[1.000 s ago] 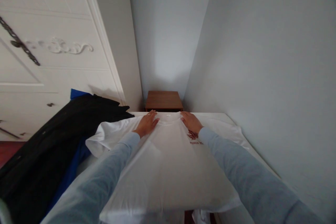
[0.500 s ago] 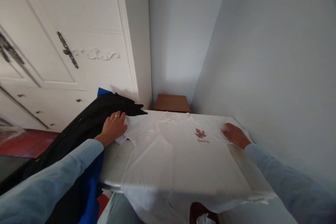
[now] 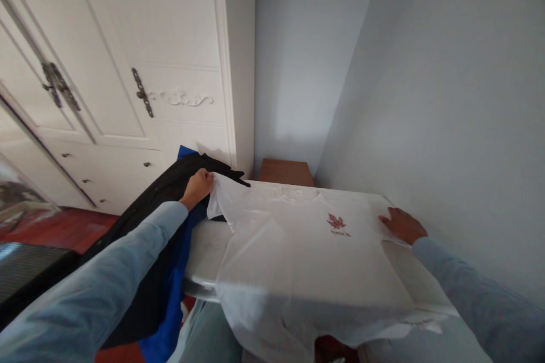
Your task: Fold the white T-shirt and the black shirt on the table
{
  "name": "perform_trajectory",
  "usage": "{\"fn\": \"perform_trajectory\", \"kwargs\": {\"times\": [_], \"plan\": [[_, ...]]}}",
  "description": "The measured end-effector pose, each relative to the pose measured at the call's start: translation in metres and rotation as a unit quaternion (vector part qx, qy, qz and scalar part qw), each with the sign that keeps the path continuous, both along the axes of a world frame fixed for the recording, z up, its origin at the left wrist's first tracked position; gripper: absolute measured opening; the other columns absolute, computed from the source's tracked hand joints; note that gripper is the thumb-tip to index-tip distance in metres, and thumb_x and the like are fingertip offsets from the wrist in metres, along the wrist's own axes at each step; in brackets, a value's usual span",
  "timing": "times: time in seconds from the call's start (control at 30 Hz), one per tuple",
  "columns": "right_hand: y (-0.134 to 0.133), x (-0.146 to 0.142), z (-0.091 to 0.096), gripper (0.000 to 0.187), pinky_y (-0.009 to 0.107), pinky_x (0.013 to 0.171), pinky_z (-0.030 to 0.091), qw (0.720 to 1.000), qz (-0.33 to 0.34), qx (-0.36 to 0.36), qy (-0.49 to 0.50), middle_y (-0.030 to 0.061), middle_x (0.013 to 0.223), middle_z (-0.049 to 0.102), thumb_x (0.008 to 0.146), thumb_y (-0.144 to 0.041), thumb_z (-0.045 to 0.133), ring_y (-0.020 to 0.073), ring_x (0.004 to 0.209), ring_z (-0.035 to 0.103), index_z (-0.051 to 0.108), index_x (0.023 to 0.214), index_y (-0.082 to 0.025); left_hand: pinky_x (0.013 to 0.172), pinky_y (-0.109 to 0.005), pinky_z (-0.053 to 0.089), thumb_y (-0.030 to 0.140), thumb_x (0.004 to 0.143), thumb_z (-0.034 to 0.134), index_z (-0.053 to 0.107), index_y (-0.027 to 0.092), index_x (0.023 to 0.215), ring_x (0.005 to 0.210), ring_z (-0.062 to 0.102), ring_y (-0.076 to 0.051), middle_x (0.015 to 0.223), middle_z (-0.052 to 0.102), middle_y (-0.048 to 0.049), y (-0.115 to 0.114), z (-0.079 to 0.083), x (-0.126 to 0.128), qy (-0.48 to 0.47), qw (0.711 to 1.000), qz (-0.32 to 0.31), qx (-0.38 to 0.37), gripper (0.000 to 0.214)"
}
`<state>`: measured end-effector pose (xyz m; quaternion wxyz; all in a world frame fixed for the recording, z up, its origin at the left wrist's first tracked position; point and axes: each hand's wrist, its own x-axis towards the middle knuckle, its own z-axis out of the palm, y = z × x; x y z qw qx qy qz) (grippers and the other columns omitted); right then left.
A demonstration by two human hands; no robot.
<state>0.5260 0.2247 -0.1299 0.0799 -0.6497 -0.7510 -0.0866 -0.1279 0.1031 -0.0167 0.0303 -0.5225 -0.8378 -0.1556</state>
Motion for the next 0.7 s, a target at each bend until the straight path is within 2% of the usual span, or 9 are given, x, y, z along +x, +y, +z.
{"fn": "perform_trajectory", "kwargs": {"times": [0.1,0.2,0.3,0.43,0.5,0.6,0.7], "plan": [[-0.007,-0.051,0.013,0.047,0.047,0.109,0.044,0.998,0.060,-0.032,-0.003,0.0260,0.138,0.057,0.093,-0.035,0.047,0.0334,0.131,0.054,0.060,0.130,-0.010,0.079,-0.033,0.053,0.030,0.096,0.033,0.064,0.015,0.107,0.094,0.070,-0.027,0.100,0.073,-0.0144,0.011,0.014,0.000,-0.012,1.000,0.008,0.020,0.036],[-0.023,-0.118,0.026,0.058,0.047,0.117,0.036,0.986,0.158,-0.042,0.035,0.0245,0.147,0.050,0.093,-0.038,0.049,0.0320,0.139,0.046,0.051,0.141,-0.006,0.085,-0.036,0.053,0.034,0.097,0.034,0.064,0.015,0.109,0.103,0.068,-0.030,0.109,0.070,-0.0173,0.015,0.026,0.007,0.005,0.999,-0.007,0.037,0.038],[-0.046,-0.185,0.037,0.061,0.051,0.117,0.036,0.956,0.276,-0.061,0.085,0.0218,0.149,0.048,0.094,-0.042,0.051,0.0314,0.140,0.045,0.049,0.144,-0.010,0.087,-0.040,0.053,0.038,0.098,0.032,0.063,0.017,0.114,0.104,0.067,-0.031,0.119,0.064,-0.0182,0.011,0.037,0.014,0.035,0.998,-0.032,0.050,0.041],[-0.078,-0.261,0.046,0.059,0.050,0.119,0.033,0.908,0.393,-0.084,0.117,0.0171,0.153,0.045,0.097,-0.043,0.051,0.0280,0.144,0.041,0.045,0.148,-0.016,0.085,-0.037,0.052,0.036,0.098,0.032,0.065,0.021,0.111,0.104,0.066,-0.028,0.123,0.058,-0.0142,0.003,0.046,0.015,0.123,0.984,-0.112,0.061,0.039],[-0.092,-0.291,0.049,0.060,0.048,0.120,0.033,0.891,0.425,-0.101,0.122,0.0166,0.152,0.046,0.096,-0.042,0.053,0.0270,0.144,0.040,0.044,0.149,-0.015,0.087,-0.036,0.052,0.031,0.098,0.031,0.065,0.022,0.112,0.107,0.065,-0.028,0.122,0.059,-0.0130,-0.002,0.046,0.012,0.132,0.982,-0.128,0.051,0.039],[-0.107,-0.325,0.049,0.060,0.047,0.119,0.034,0.874,0.452,-0.129,0.124,0.0181,0.151,0.047,0.095,-0.039,0.056,0.0273,0.142,0.042,0.045,0.148,-0.013,0.092,-0.037,0.051,0.028,0.096,0.035,0.060,0.019,0.123,0.114,0.062,-0.029,0.123,0.061,-0.0153,-0.010,0.040,0.004,0.102,0.989,-0.102,0.024,0.038],[-0.113,-0.345,0.044,0.060,0.047,0.119,0.033,0.865,0.463,-0.149,0.120,0.0183,0.151,0.047,0.094,-0.036,0.057,0.0274,0.142,0.042,0.045,0.148,-0.013,0.091,-0.040,0.053,0.037,0.093,0.043,0.059,0.014,0.124,0.112,0.063,-0.032,0.121,0.062,-0.0193,-0.020,0.026,-0.005,0.084,0.994,-0.075,-0.003,0.041]]}}
